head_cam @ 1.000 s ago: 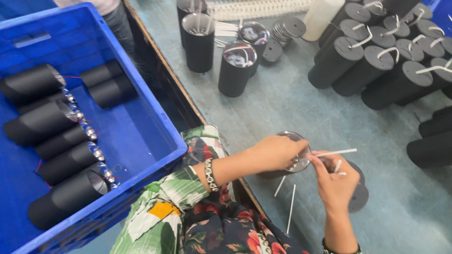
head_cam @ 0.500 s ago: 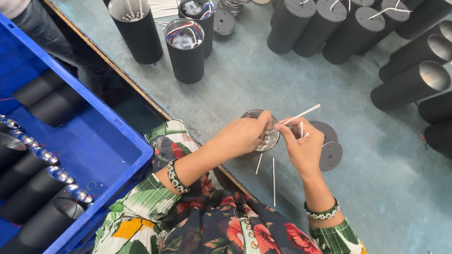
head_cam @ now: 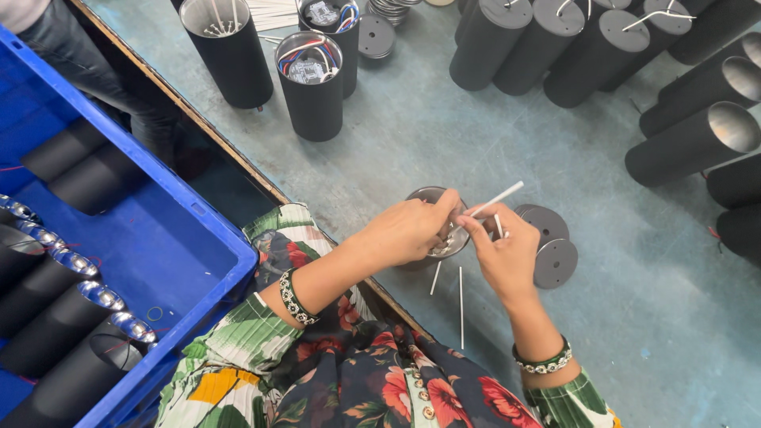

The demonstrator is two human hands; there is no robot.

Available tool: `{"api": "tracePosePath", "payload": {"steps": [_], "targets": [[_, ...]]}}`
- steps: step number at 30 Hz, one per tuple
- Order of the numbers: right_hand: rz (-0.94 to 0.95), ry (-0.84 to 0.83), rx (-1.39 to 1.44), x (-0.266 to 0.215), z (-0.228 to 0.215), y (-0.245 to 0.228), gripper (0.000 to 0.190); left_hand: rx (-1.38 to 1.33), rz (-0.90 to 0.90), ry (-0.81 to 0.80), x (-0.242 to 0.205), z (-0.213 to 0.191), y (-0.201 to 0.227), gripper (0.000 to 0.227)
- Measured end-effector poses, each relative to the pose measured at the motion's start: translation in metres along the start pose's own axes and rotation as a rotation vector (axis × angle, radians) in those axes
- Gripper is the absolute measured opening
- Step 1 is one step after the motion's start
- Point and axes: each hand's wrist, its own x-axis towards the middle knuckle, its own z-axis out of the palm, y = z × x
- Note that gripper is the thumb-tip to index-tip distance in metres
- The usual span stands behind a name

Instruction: The person inserts white plastic sticks into the openings of black cylindrical objects arranged on a table. They handle the cylinders and sticks by hand, moving items from a blue crate and the table surface to perform the assembly.

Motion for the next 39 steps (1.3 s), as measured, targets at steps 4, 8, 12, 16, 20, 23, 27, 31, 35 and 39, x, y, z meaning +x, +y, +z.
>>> {"api": "tracePosePath", "payload": {"steps": [4,8,12,16,20,23,27,31,35,39], "targets": [[0.052,-0.015,0.025,-0.006,0.006,0.009,0.012,0.038,0.041,0.108,-0.003,0.003,-0.003,0.042],[0.108,-0.060,0.099,-0.008,0.007,0.017,0.013,0.024,0.052,0.116,-0.003,0.006,-0.002,0.038],[0.058,-0.034,-0.040,-0.010,0.005,0.026,0.017,-0.111,-0.009,0.033,0.000,-0.002,0.000,0.039],[-0.177,0.026,0.008,-0.015,0.009,0.032,0.018,-0.222,-0.022,0.010,0.008,-0.006,0.003,0.045],[-0.114,0.012,0.026,-0.016,0.001,0.033,0.027,-0.120,-0.014,-0.047,0.020,-0.004,0.002,0.032],[-0.108,-0.051,0.060,-0.019,-0.002,0.031,0.039,-0.017,0.009,-0.063,0.016,-0.010,-0.007,0.021],[-0.281,-0.114,-0.074,-0.022,-0.004,0.023,0.052,0.071,-0.060,-0.058,0.000,-0.014,-0.001,0.026],[-0.259,-0.088,-0.102,-0.024,0.000,0.022,0.049,0.210,-0.005,0.025,-0.001,-0.012,0.007,0.026],[-0.288,-0.099,-0.046,-0.025,-0.002,0.023,0.046,0.208,-0.028,-0.069,0.006,-0.013,0.006,0.028],[-0.221,-0.099,0.024,-0.028,0.000,0.027,0.053,-0.056,0.065,-0.171,0.009,-0.028,-0.001,0.021]]}}
